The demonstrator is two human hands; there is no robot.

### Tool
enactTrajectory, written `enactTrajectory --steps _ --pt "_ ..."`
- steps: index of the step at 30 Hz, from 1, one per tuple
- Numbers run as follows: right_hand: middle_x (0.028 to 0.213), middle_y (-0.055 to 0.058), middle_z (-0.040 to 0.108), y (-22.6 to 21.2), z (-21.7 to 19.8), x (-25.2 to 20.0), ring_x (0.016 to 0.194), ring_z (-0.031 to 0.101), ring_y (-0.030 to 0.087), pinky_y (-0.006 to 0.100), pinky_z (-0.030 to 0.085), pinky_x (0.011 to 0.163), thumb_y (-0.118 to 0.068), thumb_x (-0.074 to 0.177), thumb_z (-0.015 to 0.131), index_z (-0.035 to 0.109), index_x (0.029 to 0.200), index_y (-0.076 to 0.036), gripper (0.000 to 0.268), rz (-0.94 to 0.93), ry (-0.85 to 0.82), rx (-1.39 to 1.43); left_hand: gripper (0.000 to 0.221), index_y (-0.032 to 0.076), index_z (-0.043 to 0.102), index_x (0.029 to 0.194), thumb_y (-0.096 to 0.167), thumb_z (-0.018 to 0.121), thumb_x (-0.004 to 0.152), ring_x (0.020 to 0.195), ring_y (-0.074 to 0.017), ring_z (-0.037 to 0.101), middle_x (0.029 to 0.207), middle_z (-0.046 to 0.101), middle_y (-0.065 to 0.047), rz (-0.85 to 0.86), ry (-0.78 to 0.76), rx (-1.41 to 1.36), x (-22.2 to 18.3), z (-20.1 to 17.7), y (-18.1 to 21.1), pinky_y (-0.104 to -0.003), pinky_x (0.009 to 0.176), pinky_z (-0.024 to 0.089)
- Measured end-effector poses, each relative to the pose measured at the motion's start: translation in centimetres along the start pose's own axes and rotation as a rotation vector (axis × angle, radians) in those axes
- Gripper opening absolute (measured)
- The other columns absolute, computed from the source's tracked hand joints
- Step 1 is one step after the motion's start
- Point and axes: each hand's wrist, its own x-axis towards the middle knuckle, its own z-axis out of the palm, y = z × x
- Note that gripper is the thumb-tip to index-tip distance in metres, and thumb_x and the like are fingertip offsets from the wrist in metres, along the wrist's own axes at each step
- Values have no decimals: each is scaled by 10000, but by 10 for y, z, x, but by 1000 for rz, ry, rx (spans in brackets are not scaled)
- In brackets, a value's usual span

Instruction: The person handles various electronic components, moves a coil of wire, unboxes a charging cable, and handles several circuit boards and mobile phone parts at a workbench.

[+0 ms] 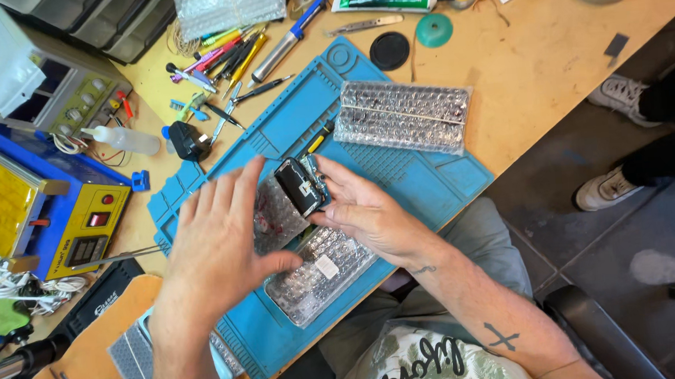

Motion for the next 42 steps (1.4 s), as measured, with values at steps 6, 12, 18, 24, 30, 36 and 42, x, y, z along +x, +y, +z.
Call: enactTrajectory --steps 6,12,18,24,30,36,42 --pt "1614 146 576 -35 45 -6 1430 617 232 442 487 1260 -317 1085 676 144 1826 -229 916 2 -66 -115 1187 41 367 1728 438 931 762 1348 -397 593 1482 614 -157 -193 166 -145 -35 51 0 -553 1111 462" --pt "1594 170 583 -28 61 -5 1388 623 219 408 483 1242 -272 1163 555 171 1830 -170 776 -71 -97 -312 1112 69 427 1693 258 913 711 1395 -411 586 1524 534 -181 -226 329 -454 -41 65 -7 -537 1112 494" --pt "1881 160 249 -15 64 1 1753 229 254 414 201 1436 -249 1178 530 236 1783 -50 701 -182 -141 -512 1033 -10 435 1658 135 868 731 1409 -387 581 1515 496 -227 -120 525 -600 -36 73 -3 -466 1175 514" --pt "1865 205 267 -39 109 -7 1735 307 317 446 273 1426 -305 1169 407 271 1757 -9 672 -281 -147 -1036 951 -47 462 1616 324 887 851 1379 -405 576 1500 533 -251 -91 634 -585 -36 76 -2 -513 1172 504" --pt "1817 300 352 -49 125 -1 1653 495 470 556 455 1304 -594 1213 154 443 1662 56 841 -571 -167 -1527 810 57 470 1665 486 705 1019 1321 -403 614 1498 557 -255 -24 722 -483 -42 86 -8 -526 1106 505" --pt "1865 249 284 -97 98 15 1738 384 397 516 384 1407 -581 1206 265 285 1753 4 801 -513 -240 -1568 674 115 532 1461 299 887 918 1220 -377 571 1394 506 -256 -26 916 -579 -56 69 -14 -506 1080 524" --pt "1757 194 449 -233 -23 79 1571 491 403 624 470 1214 -248 1064 772 531 1644 -33 664 -525 269 -2009 604 121 385 1448 284 753 997 939 -303 508 1338 365 -210 -115 1287 -804 -62 67 -18 -417 774 597"
